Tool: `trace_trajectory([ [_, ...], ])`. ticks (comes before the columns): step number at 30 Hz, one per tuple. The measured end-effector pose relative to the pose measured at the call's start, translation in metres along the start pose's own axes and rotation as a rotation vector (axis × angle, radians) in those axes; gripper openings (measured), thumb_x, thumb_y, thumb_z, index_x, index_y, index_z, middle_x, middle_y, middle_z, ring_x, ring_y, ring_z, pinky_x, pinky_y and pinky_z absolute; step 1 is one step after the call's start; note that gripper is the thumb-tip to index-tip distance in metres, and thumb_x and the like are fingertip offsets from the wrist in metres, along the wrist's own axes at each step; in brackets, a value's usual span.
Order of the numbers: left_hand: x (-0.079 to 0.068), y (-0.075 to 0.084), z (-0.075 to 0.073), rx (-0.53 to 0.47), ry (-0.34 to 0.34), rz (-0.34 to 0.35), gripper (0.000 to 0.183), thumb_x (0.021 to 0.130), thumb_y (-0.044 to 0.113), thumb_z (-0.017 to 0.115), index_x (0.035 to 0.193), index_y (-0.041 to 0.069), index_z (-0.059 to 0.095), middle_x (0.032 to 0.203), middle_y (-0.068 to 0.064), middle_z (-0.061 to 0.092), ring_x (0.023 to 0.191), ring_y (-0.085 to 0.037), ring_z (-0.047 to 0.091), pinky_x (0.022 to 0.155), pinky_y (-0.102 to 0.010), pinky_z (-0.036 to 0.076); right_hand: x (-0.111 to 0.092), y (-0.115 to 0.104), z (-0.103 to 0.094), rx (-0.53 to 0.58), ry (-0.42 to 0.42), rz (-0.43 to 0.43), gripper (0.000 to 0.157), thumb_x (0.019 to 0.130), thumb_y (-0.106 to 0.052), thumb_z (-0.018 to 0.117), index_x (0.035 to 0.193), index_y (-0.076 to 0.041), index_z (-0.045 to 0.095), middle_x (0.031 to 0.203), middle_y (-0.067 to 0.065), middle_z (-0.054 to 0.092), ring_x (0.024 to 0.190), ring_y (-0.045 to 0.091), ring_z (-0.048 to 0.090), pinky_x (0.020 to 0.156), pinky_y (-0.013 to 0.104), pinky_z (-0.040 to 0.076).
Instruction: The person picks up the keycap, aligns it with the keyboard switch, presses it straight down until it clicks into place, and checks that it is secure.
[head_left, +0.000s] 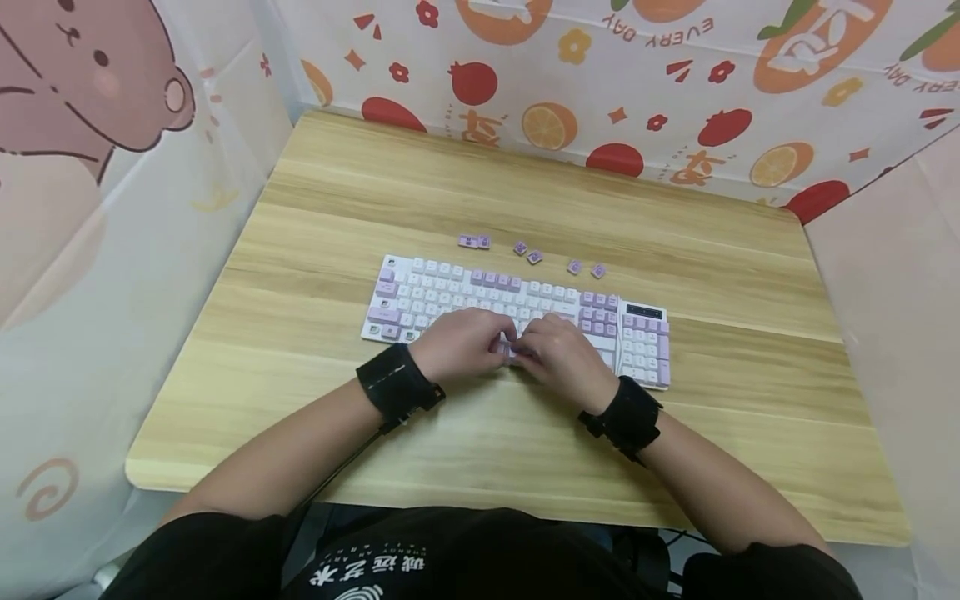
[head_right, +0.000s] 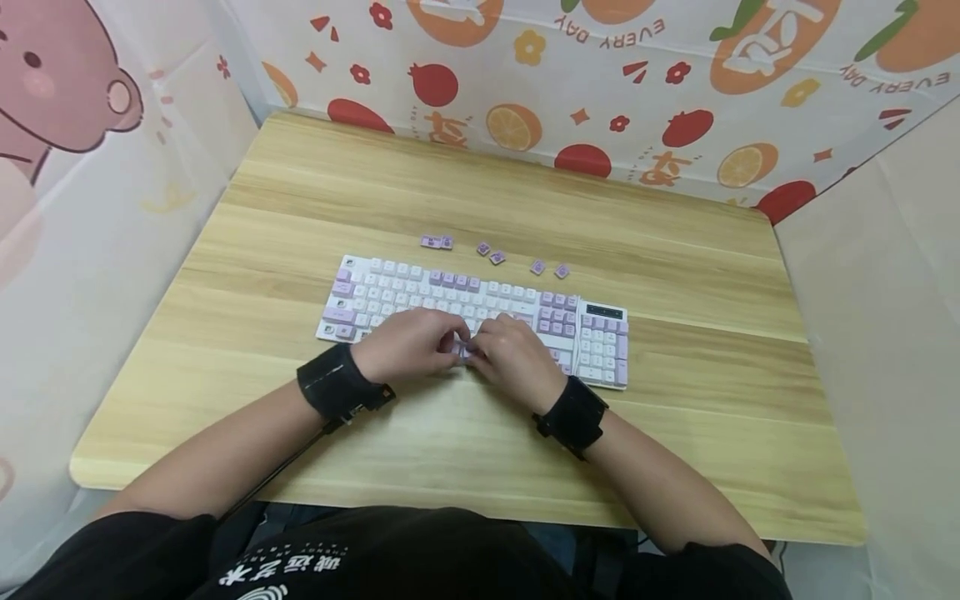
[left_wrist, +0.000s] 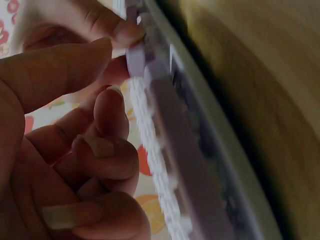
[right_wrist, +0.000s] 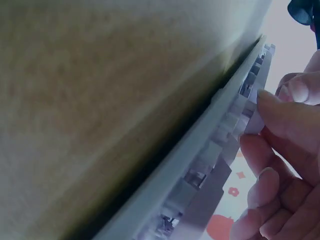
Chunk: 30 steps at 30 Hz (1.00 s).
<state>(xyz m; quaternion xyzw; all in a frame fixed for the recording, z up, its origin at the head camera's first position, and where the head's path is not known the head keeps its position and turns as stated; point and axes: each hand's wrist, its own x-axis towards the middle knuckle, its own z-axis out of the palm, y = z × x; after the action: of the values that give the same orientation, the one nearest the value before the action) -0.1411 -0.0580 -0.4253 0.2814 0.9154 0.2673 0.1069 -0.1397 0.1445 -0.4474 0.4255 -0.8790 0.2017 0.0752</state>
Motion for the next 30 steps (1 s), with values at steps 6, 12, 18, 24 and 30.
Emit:
trace_trajectory([
  [6,0.005,-0.003,0.010,0.017,0.007,-0.022,0.012,0.083,0.020,0.074,0.094,0.016,0.072,0.075,0.008,0.062,0.068,-0.011,0.056,0.059,-0.027,0.045,0.000,0.000,0.001,0.017,0.002,0.025,0.016,0.082,-0.019,0.080,0.095,-0.011,0.076,0.085,-0.003,0.070,0.082,0.012,0.057,0.073,0.026,0.046],
  [12,0.007,-0.007,0.014,-0.017,0.024,-0.045,0.007,0.083,0.022,0.072,0.090,0.019,0.072,0.075,0.008,0.063,0.069,-0.011,0.058,0.061,-0.028,0.047,0.000,0.001,0.001,0.030,-0.008,0.004,0.013,0.083,-0.017,0.079,0.093,-0.011,0.076,0.086,-0.003,0.068,0.082,0.011,0.055,0.072,0.025,0.045],
  [18,0.005,-0.011,0.019,-0.025,0.052,-0.055,0.006,0.083,0.025,0.074,0.087,0.021,0.072,0.072,0.010,0.060,0.068,-0.009,0.056,0.058,-0.027,0.045,0.000,0.002,0.005,0.046,-0.013,-0.018,0.010,0.083,-0.015,0.079,0.090,-0.010,0.075,0.083,-0.003,0.063,0.079,0.011,0.052,0.068,0.023,0.044],
  [24,0.005,-0.011,0.021,-0.028,0.072,-0.039,0.006,0.083,0.022,0.075,0.084,0.021,0.069,0.072,0.010,0.059,0.067,-0.010,0.055,0.059,-0.027,0.045,0.002,0.002,0.007,-0.005,-0.022,-0.022,0.009,0.085,-0.015,0.078,0.086,-0.009,0.070,0.079,-0.003,0.058,0.075,0.011,0.049,0.065,0.022,0.043],
  [30,0.005,-0.012,0.020,-0.034,0.074,-0.048,0.003,0.084,0.024,0.073,0.083,0.022,0.070,0.075,0.011,0.062,0.070,-0.008,0.057,0.061,-0.028,0.046,0.004,0.005,0.004,-0.008,-0.029,-0.028,0.009,0.084,-0.019,0.079,0.087,-0.012,0.077,0.080,-0.003,0.063,0.076,0.012,0.054,0.066,0.024,0.044],
])
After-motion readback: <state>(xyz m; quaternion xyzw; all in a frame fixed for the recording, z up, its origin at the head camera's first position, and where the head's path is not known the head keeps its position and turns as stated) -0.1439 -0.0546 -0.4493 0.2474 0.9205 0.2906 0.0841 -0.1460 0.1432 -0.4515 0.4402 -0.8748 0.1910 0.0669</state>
